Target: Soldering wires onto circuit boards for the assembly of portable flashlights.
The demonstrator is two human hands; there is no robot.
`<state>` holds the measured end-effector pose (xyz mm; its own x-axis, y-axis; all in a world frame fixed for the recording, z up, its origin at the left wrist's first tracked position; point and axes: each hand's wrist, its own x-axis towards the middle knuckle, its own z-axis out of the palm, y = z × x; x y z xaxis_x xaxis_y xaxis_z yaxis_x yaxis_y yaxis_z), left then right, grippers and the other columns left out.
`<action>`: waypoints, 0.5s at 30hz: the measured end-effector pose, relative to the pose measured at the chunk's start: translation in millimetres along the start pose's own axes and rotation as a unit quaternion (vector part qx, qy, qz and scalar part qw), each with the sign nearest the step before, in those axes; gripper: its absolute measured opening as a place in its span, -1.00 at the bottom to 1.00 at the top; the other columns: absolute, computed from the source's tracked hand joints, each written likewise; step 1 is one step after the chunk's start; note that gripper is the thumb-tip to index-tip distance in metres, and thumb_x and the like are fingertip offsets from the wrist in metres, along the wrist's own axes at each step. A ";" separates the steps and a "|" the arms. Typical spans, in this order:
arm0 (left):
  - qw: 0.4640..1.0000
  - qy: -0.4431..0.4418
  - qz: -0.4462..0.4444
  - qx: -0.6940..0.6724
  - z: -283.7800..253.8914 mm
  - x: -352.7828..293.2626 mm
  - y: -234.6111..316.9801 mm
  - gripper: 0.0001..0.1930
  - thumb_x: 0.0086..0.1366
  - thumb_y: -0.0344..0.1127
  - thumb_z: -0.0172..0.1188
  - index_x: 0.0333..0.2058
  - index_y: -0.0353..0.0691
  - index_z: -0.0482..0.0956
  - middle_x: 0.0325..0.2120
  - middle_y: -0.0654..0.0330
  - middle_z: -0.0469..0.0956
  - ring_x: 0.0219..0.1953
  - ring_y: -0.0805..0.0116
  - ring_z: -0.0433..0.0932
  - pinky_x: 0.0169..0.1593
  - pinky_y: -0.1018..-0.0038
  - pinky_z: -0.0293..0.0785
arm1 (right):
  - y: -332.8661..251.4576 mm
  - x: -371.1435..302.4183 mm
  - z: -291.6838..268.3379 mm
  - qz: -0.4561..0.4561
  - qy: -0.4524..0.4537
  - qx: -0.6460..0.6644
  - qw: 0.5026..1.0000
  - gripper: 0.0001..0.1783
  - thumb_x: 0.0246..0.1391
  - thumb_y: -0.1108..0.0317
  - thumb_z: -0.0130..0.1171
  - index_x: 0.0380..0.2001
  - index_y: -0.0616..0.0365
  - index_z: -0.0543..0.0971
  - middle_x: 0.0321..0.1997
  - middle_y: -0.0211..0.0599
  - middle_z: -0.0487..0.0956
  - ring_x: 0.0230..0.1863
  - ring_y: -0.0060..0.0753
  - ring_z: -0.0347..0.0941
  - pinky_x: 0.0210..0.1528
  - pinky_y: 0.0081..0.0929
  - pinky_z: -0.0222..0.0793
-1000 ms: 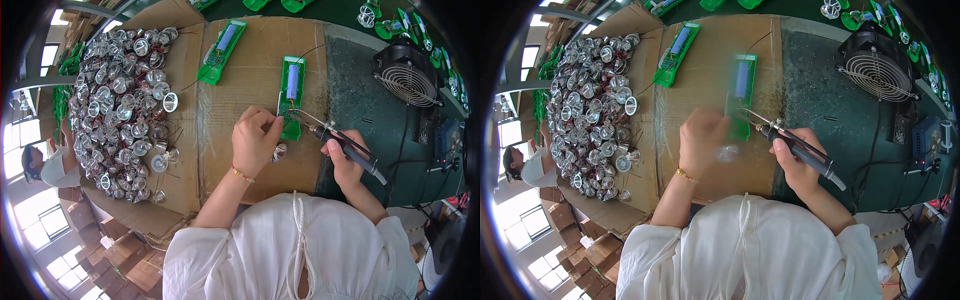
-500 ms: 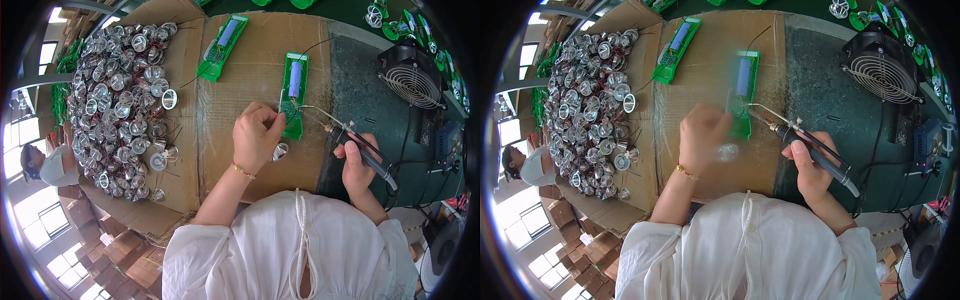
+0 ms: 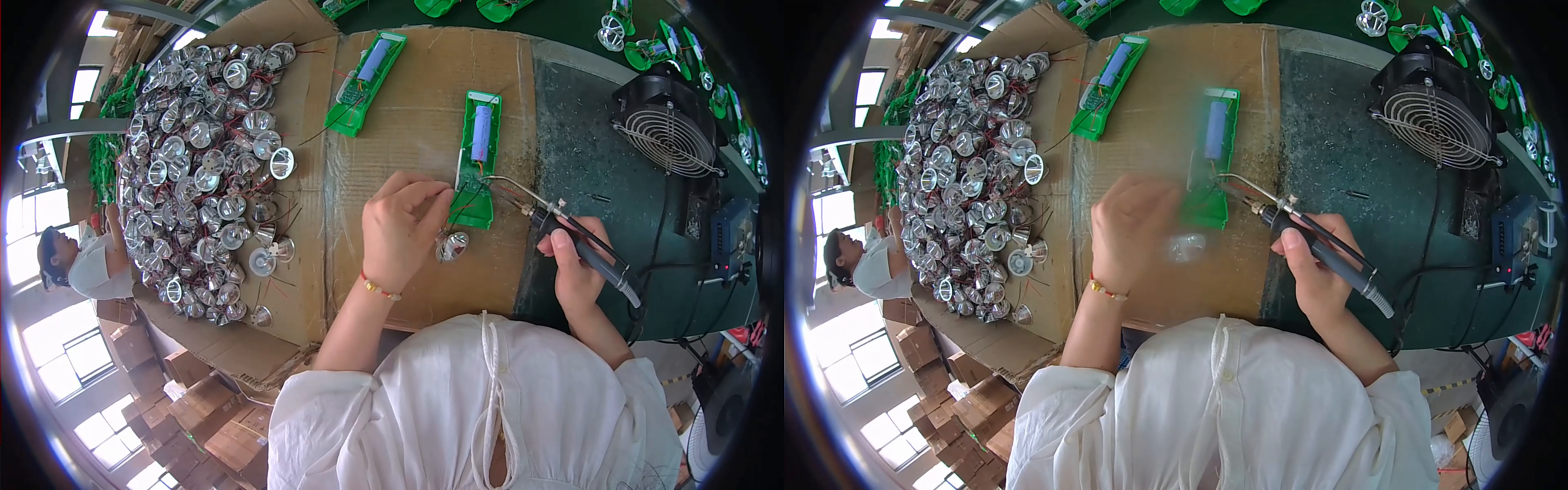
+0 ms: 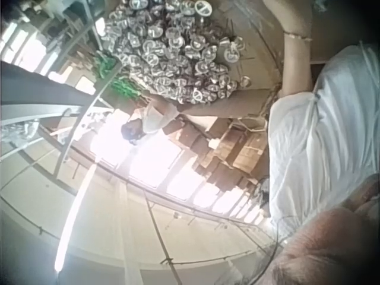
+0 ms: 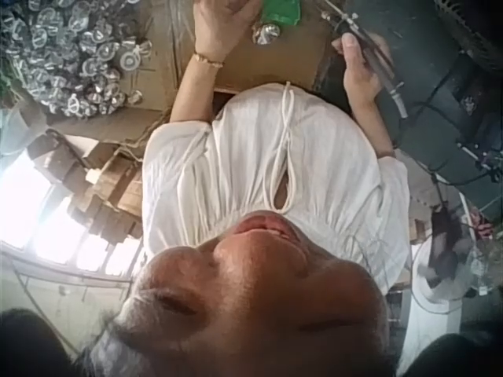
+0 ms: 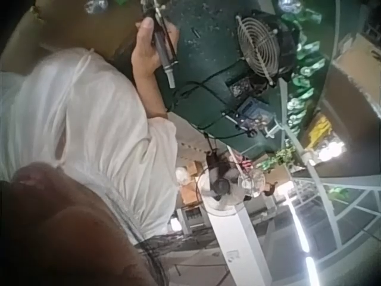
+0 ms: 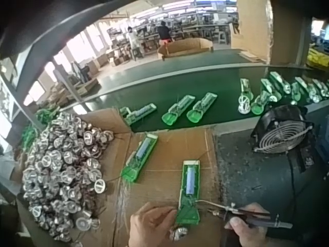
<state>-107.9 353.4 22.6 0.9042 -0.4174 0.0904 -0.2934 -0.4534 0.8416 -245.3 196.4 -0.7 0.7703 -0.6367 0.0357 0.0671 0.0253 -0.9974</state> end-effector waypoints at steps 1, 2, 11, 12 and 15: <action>0.999 -0.018 0.038 0.002 -3.2 0.7 -2.0 -0.94 -0.05 -0.44 0.21 -0.54 -0.28 0.56 -0.55 0.21 0.46 -0.59 0.31 0.45 -0.50 0.45 0.36 | 0.9 0.4 -2.1 0.001 0.001 0.000 1.000 -0.82 -0.04 0.43 0.13 -0.40 0.31 0.39 -0.53 -0.23 0.50 -0.55 -0.56 0.45 -0.51 -0.68 0.36; 0.997 -0.034 0.075 0.005 -7.5 -0.2 -2.8 -0.92 -0.07 -0.44 0.23 -0.51 -0.26 0.57 -0.54 0.22 0.46 -0.57 0.31 0.45 -0.48 0.44 0.37 | 0.4 -0.1 -2.7 0.007 -0.002 0.004 1.000 -0.82 -0.04 0.44 0.12 -0.40 0.31 0.39 -0.53 -0.23 0.50 -0.55 -0.56 0.45 -0.51 -0.67 0.37; 0.944 -0.021 0.217 0.247 -0.3 -5.6 -4.8 -0.91 -0.13 -0.34 0.27 -0.60 -0.09 0.52 -0.56 0.36 0.38 -0.45 0.38 0.37 -0.38 0.46 0.27 | -7.0 -3.3 -2.0 -0.006 -0.022 -0.014 1.000 -0.81 -0.03 0.42 0.11 -0.39 0.32 0.39 -0.53 -0.24 0.49 -0.58 -0.57 0.43 -0.52 -0.68 0.37; 0.953 -0.008 0.196 0.232 -1.5 -6.0 -5.6 -0.90 -0.13 -0.33 0.27 -0.61 -0.10 0.52 -0.58 0.36 0.38 -0.47 0.37 0.37 -0.40 0.45 0.27 | -7.3 -3.3 -2.0 -0.011 -0.026 -0.024 0.999 -0.80 -0.03 0.39 0.10 -0.39 0.30 0.38 -0.54 -0.27 0.47 -0.59 -0.57 0.42 -0.53 -0.68 0.37; 0.970 0.011 0.153 0.190 -3.4 -2.4 -5.4 -0.89 -0.12 -0.33 0.28 -0.63 -0.15 0.52 -0.61 0.30 0.39 -0.50 0.31 0.38 -0.42 0.43 0.31 | -6.2 -3.5 -2.1 -0.021 -0.025 -0.032 0.999 -0.79 -0.04 0.39 0.11 -0.38 0.31 0.38 -0.52 -0.27 0.47 -0.58 -0.56 0.43 -0.53 -0.68 0.38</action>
<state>-107.5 359.6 19.7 0.7618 -0.5637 0.3192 -0.6384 -0.5697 0.5175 -249.8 196.8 5.2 0.7985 -0.5967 0.0793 0.0604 -0.0516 -0.9968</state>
